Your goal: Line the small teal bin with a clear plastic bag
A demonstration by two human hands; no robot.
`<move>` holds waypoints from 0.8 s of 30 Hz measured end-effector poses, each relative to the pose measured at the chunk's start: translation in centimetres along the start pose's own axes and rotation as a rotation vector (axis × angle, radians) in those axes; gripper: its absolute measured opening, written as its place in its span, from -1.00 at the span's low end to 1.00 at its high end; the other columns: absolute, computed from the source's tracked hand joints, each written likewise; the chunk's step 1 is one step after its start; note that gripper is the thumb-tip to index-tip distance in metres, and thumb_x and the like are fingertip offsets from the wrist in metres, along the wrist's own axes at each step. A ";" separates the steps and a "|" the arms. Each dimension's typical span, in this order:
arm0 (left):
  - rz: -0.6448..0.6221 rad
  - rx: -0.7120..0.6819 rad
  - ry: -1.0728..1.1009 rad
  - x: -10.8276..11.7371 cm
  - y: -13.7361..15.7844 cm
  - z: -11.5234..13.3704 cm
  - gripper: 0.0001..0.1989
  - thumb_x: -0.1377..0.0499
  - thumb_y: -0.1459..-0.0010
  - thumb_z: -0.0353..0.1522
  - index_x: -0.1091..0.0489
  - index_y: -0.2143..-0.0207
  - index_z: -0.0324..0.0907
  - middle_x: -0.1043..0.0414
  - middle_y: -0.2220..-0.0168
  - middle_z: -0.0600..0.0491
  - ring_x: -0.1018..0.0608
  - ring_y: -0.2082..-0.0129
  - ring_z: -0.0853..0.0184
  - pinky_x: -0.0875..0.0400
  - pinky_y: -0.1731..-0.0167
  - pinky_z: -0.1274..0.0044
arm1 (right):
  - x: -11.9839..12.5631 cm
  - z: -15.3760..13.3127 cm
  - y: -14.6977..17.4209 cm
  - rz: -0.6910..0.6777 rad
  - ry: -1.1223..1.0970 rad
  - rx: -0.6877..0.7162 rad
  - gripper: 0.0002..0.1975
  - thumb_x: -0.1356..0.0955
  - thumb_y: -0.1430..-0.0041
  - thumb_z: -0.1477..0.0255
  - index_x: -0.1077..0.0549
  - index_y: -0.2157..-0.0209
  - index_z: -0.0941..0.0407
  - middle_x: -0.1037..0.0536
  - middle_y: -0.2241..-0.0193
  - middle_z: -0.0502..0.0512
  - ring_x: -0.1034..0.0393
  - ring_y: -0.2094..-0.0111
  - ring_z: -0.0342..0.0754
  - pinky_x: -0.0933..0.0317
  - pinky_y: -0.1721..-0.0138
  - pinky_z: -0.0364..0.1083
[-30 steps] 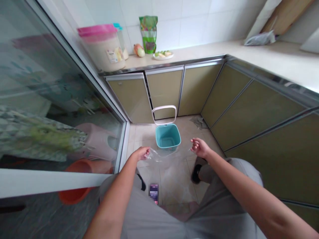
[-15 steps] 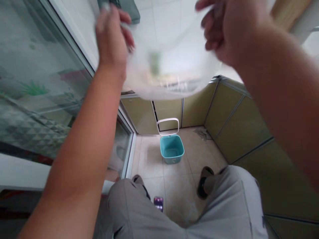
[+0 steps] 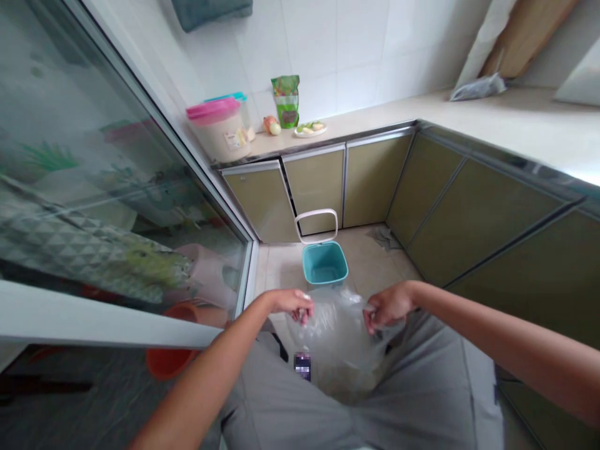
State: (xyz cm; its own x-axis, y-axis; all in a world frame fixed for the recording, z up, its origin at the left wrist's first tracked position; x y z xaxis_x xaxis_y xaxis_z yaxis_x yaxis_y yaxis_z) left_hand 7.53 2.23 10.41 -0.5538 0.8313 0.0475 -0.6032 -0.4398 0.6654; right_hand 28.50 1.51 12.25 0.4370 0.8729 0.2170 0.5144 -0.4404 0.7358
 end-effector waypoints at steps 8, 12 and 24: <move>0.707 -0.282 0.515 15.4 2.6 4.6 -0.74 -0.28 -0.25 -0.30 -0.52 0.07 -0.27 -0.20 0.61 0.22 -0.43 0.59 0.43 -0.42 0.41 0.53 | 11.7 -4.7 1.7 0.270 -0.286 0.155 -0.65 -0.53 -0.05 0.28 -0.58 0.11 0.05 -0.17 0.64 -0.15 0.07 0.65 -0.25 0.23 0.66 -0.21; 0.743 -0.354 0.529 17.6 3.6 7.1 -0.52 -0.24 -0.27 -0.33 -0.37 -0.21 -0.28 -0.01 0.65 0.31 -0.26 0.69 0.46 -0.34 0.53 0.56 | 15.8 -6.2 1.8 0.455 -0.275 0.161 -0.66 -0.52 -0.13 0.26 -0.55 0.07 0.06 -0.25 0.62 -0.11 0.04 0.67 -0.26 0.17 0.66 -0.21; 0.885 -0.367 0.443 21.3 3.9 7.3 -0.31 -0.25 -0.18 -0.40 -0.24 -0.35 -0.23 0.01 0.62 0.33 -0.16 0.71 0.53 -0.11 0.61 0.65 | 20.4 -5.7 1.2 0.614 -0.259 0.155 -0.66 -0.45 -0.24 0.34 -0.50 -0.05 0.03 -0.27 0.58 -0.10 -0.02 0.64 -0.24 0.08 0.60 -0.22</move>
State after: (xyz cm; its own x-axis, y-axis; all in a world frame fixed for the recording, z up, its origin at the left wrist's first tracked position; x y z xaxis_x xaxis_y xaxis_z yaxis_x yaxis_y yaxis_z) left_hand -2.44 20.68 19.48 -0.9968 -0.0019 0.0801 0.0225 -0.9661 0.2571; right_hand 33.82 19.99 21.27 0.8359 0.3852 0.3910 0.2079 -0.8815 0.4240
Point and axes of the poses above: each hand's wrist, its own y-axis away from the middle knuckle, its own x-axis out of the back of the hand, z = x × y, the point moved 10 cm from there along -y, towards the middle knuckle
